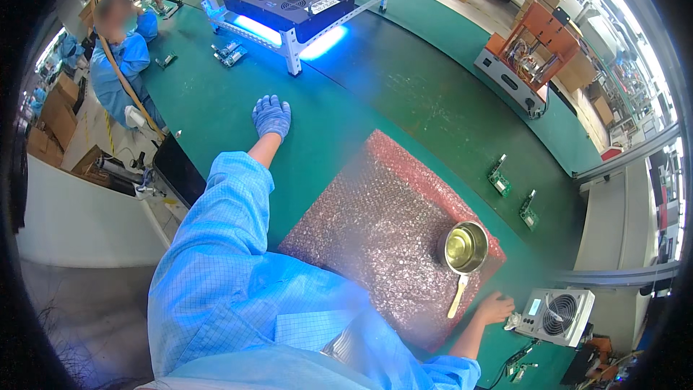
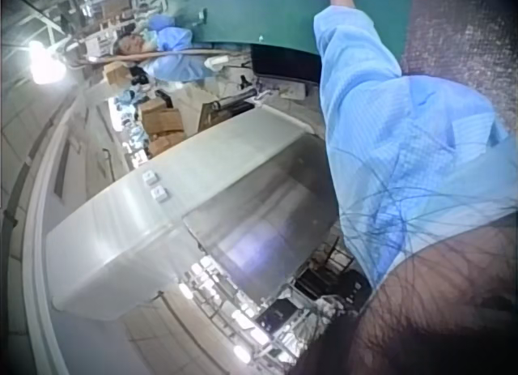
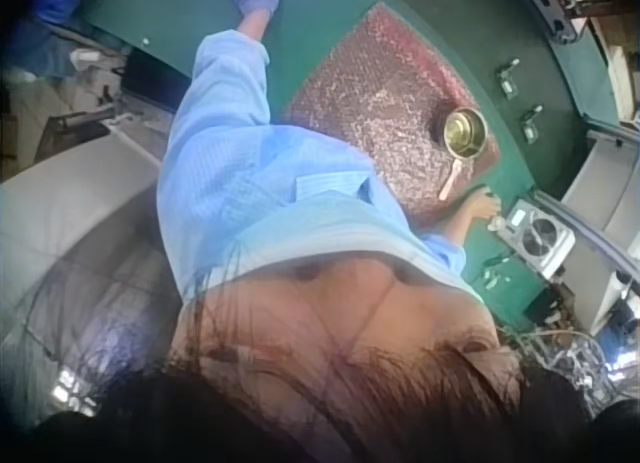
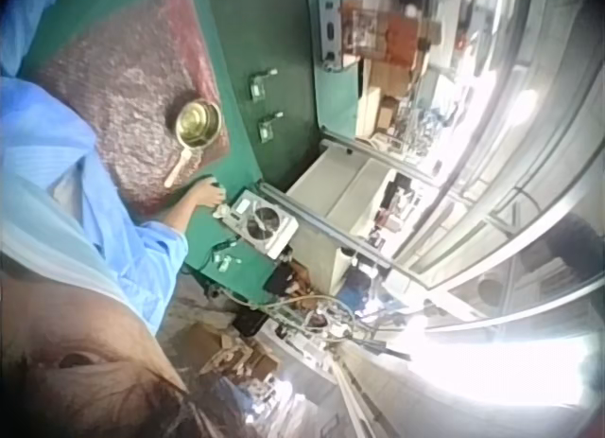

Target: Applying a liquid coating to electronic circuit boards using a manual brush.

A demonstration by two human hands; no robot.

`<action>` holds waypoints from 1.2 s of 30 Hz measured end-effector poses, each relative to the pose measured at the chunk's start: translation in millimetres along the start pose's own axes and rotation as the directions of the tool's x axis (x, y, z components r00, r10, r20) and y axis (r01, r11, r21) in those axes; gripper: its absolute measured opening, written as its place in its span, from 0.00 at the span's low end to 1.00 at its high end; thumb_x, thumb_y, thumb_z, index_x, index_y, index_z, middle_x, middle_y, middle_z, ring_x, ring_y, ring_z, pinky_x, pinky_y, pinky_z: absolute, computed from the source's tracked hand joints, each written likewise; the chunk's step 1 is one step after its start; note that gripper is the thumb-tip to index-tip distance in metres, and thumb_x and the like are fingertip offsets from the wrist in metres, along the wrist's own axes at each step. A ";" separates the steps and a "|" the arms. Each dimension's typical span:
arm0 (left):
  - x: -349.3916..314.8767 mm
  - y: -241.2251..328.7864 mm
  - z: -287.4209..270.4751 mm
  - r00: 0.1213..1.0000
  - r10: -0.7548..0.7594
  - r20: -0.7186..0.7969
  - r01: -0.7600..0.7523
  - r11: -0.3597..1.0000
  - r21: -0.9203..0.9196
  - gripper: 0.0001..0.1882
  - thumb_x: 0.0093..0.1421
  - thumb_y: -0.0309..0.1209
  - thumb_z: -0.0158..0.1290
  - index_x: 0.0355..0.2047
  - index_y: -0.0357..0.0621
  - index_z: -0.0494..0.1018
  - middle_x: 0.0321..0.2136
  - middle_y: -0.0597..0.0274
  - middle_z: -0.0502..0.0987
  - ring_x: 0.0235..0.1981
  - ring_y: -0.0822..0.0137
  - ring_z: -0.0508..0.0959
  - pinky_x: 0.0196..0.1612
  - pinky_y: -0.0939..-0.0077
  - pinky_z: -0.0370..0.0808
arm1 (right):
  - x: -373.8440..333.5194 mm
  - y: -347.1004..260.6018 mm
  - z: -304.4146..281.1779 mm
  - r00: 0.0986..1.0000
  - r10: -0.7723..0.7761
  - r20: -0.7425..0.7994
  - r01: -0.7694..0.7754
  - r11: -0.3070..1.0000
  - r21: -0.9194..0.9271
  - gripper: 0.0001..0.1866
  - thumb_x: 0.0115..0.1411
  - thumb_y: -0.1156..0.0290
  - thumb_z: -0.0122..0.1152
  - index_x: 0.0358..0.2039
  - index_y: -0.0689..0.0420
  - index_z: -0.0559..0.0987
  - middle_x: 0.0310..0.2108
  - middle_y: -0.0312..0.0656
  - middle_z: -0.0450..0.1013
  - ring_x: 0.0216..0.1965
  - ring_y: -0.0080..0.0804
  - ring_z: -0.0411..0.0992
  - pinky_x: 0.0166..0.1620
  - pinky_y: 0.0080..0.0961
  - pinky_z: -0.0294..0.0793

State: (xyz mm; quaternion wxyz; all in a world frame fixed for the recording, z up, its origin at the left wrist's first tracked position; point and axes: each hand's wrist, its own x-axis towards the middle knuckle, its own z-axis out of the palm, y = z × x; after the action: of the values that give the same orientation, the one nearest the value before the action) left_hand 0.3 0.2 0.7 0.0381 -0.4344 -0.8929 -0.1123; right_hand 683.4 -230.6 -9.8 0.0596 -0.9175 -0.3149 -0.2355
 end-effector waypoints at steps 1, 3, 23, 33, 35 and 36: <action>-0.1 0.5 -0.1 1.000 0.000 -0.001 0.000 1.000 -0.002 0.27 0.59 0.46 0.33 0.55 0.44 0.59 0.57 0.54 0.57 0.60 0.56 0.52 0.61 0.59 0.44 | 0.1 0.4 0.4 1.000 0.004 0.000 -0.004 1.000 -0.003 0.15 0.50 0.59 0.49 0.34 0.56 0.70 0.34 0.43 0.65 0.38 0.44 0.65 0.38 0.43 0.65; -0.9 0.6 -1.2 1.000 0.001 -0.006 -0.001 1.000 -0.005 0.27 0.59 0.46 0.33 0.55 0.44 0.59 0.57 0.54 0.57 0.60 0.56 0.52 0.61 0.59 0.44 | -0.2 -0.3 -0.7 1.000 0.005 0.003 -0.005 1.000 -0.001 0.15 0.50 0.59 0.49 0.34 0.55 0.70 0.34 0.43 0.65 0.38 0.44 0.65 0.38 0.43 0.65; -0.7 -0.4 1.1 1.000 0.004 -0.019 -0.004 1.000 0.004 0.27 0.59 0.46 0.33 0.55 0.44 0.59 0.57 0.54 0.57 0.60 0.56 0.53 0.61 0.59 0.45 | 0.3 -0.7 0.4 1.000 0.010 -0.003 -0.010 1.000 0.006 0.14 0.50 0.59 0.49 0.33 0.54 0.71 0.34 0.42 0.65 0.39 0.44 0.65 0.38 0.41 0.65; 0.0 -0.1 2.3 1.000 -0.006 -0.018 0.006 1.000 0.008 0.27 0.59 0.46 0.33 0.54 0.45 0.59 0.57 0.55 0.57 0.60 0.56 0.53 0.61 0.59 0.45 | 2.3 2.9 4.6 1.000 -0.010 -0.017 0.010 1.000 -0.007 0.14 0.49 0.59 0.50 0.33 0.54 0.71 0.34 0.41 0.66 0.37 0.44 0.66 0.37 0.43 0.65; 0.0 0.1 2.4 1.000 -0.009 -0.013 0.010 1.000 0.024 0.27 0.60 0.47 0.32 0.55 0.46 0.59 0.57 0.56 0.57 0.60 0.57 0.54 0.61 0.59 0.46 | 2.1 2.7 3.5 1.000 -0.008 -0.009 0.008 1.000 -0.006 0.14 0.49 0.59 0.50 0.33 0.54 0.71 0.34 0.41 0.66 0.37 0.44 0.66 0.37 0.43 0.65; -0.1 0.2 2.2 1.000 -0.010 -0.008 0.010 1.000 0.027 0.28 0.60 0.47 0.32 0.55 0.46 0.59 0.57 0.56 0.57 0.60 0.57 0.53 0.61 0.59 0.45 | 2.1 2.6 3.2 1.000 -0.006 -0.009 0.006 1.000 -0.008 0.14 0.49 0.59 0.50 0.33 0.54 0.71 0.34 0.41 0.66 0.38 0.44 0.66 0.37 0.43 0.65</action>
State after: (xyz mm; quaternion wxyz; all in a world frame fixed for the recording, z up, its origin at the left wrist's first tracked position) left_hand 0.6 0.7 -1.4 0.0470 -0.4290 -0.8963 -0.1021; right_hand 687.7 -230.6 -11.5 0.0567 -0.9157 -0.3165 -0.2411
